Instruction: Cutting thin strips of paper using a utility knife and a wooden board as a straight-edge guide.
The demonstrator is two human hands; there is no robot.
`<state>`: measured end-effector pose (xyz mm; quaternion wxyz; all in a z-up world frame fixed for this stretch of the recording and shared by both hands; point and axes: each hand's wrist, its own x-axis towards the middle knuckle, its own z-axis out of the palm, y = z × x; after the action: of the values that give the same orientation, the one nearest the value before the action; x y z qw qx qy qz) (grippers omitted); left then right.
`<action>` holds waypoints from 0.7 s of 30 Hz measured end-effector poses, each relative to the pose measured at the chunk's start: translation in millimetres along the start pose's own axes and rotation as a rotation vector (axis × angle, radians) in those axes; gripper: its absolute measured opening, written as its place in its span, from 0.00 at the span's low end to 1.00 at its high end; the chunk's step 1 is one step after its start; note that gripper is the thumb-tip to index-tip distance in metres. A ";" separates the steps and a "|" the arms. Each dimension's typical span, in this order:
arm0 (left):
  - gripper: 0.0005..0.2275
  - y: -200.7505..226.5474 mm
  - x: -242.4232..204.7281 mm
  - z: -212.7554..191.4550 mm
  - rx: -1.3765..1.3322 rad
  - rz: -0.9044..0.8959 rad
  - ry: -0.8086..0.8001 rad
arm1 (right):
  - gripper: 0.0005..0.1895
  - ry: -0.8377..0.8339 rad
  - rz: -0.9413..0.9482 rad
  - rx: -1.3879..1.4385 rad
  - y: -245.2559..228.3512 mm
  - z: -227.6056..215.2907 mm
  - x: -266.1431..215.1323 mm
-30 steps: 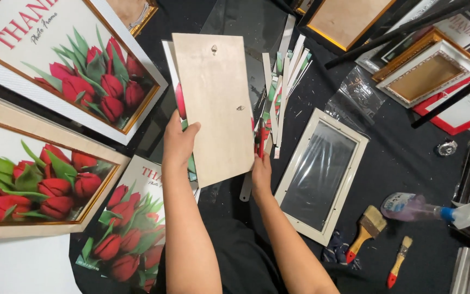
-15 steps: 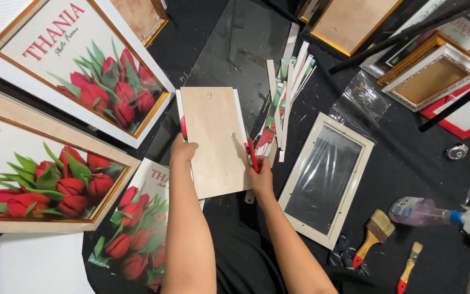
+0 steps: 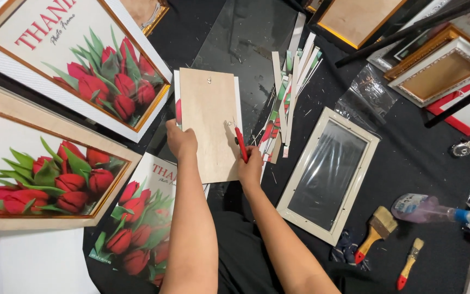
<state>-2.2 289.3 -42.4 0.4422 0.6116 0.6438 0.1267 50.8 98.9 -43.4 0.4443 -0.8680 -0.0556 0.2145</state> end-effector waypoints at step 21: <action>0.20 -24.1 15.0 10.9 -0.011 0.123 0.046 | 0.16 -0.186 0.106 0.135 24.1 -10.1 39.3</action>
<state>-8.4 293.4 -71.8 0.4220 0.6446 0.6142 0.1710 88.2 88.3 -70.0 0.4827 -0.8143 -0.0360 0.3203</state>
